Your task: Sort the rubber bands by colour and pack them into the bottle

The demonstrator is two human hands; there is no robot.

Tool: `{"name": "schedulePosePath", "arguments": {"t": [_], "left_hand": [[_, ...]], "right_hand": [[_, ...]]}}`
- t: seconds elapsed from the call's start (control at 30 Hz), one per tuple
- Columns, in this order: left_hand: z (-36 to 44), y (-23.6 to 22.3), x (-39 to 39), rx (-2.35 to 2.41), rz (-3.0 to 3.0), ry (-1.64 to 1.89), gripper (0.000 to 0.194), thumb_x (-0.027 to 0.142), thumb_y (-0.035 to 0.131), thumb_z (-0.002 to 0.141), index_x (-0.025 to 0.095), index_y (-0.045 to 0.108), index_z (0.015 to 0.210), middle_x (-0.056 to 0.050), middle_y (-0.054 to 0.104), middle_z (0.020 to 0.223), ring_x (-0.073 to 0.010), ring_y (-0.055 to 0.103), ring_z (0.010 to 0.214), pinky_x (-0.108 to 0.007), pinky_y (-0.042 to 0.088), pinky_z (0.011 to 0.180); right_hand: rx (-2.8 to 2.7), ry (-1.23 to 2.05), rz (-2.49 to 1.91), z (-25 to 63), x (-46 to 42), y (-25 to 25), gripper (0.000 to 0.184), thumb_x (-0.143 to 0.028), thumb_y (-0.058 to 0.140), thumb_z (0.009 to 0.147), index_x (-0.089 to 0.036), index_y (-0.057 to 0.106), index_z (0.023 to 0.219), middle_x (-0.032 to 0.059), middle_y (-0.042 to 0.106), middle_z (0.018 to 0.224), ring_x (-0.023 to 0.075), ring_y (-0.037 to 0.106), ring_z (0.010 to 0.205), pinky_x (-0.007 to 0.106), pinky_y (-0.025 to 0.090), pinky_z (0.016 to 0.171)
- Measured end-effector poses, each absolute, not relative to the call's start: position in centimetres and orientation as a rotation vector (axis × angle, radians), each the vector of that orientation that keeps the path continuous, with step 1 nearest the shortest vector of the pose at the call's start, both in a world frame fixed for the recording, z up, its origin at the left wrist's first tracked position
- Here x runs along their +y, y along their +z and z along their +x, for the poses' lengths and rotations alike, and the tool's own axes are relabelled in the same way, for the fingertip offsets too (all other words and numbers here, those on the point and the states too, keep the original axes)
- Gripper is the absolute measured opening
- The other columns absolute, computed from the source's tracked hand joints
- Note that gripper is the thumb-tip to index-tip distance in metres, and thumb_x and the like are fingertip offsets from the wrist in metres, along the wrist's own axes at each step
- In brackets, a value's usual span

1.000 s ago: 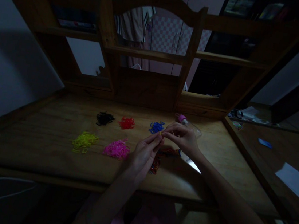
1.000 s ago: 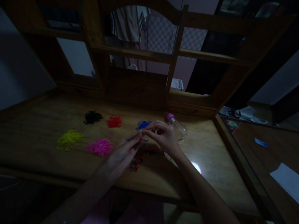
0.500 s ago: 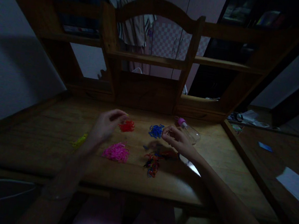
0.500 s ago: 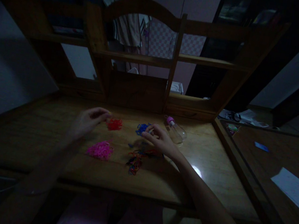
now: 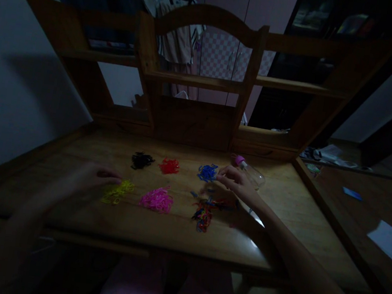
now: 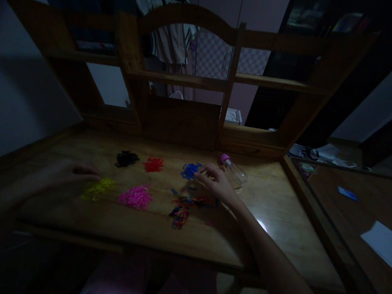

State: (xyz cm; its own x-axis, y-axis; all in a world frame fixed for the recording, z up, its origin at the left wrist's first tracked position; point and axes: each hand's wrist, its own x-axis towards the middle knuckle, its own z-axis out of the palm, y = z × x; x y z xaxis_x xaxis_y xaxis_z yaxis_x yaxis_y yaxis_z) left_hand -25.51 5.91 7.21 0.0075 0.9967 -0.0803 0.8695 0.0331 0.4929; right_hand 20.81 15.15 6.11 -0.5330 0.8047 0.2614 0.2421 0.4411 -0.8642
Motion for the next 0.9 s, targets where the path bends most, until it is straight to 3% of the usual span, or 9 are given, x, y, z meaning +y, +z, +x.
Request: {"name": "schedulePosePath", "arguments": {"t": [0.17, 0.27, 0.4, 0.63, 0.9], "left_hand": [[-25.8, 6.8, 4.5, 1.809, 2.085, 0.495, 0.034, 0.051, 0.052, 0.081, 0.029, 0.076, 0.088, 0.001, 0.075, 0.101, -0.0226, 0.066, 0.098, -0.04, 0.048, 0.095], [-23.3, 8.1, 3.4, 1.79, 2.161, 0.683, 0.036, 0.053, 0.048, 0.082, 0.032, 0.076, 0.086, 0.0, 0.074, 0.105, -0.0246, 0.065, 0.1, -0.042, 0.047, 0.097], [-15.0, 9.2, 1.4, 1.925, 2.085, 0.938, 0.03, 0.047, 0.052, 0.086, 0.029, 0.076, 0.09, -0.006, 0.071, 0.103, -0.0278, 0.064, 0.1, -0.043, 0.048, 0.094], [-0.5, 6.3, -0.1, 1.534, 1.938, 0.799, 0.022, 0.023, 0.053, 0.09, 0.025, 0.07, 0.104, -0.004, 0.069, 0.11, -0.0221, 0.064, 0.104, -0.037, 0.051, 0.093], [0.6, 4.3, 0.1, 1.614, 1.827, 0.819, 0.023, 0.015, 0.052, 0.089, 0.026, 0.066, 0.103, -0.003, 0.069, 0.108, -0.0225, 0.062, 0.102, -0.038, 0.048, 0.092]], "right_hand": [[-2.003, 1.03, -0.889, 20.8, 14.9, 6.7, 0.025, -0.044, 0.06, 0.089, -0.02, 0.066, 0.085, 0.0036, 0.061, 0.087, 0.0154, 0.054, 0.073, 0.028, 0.041, 0.063], [-1.962, 1.011, -0.919, 20.8, 14.7, 7.3, 0.023, -0.041, 0.061, 0.088, -0.02, 0.066, 0.083, 0.0045, 0.062, 0.087, 0.0164, 0.055, 0.075, 0.028, 0.041, 0.062], [-1.918, 1.003, -0.947, 21.0, 14.9, 7.4, 0.022, -0.04, 0.062, 0.087, -0.019, 0.066, 0.08, 0.0045, 0.063, 0.085, 0.0157, 0.055, 0.073, 0.028, 0.041, 0.062], [-2.188, 1.044, -0.87, 21.5, 15.3, 6.2, 0.023, -0.041, 0.06, 0.089, -0.019, 0.068, 0.088, 0.0029, 0.064, 0.08, 0.0156, 0.056, 0.07, 0.028, 0.041, 0.06], [-2.337, 0.561, -0.916, 21.7, 15.2, 6.3, 0.018, -0.028, 0.054, 0.092, -0.018, 0.066, 0.084, 0.0014, 0.062, 0.07, 0.0132, 0.051, 0.062, 0.026, 0.035, 0.059]]}}
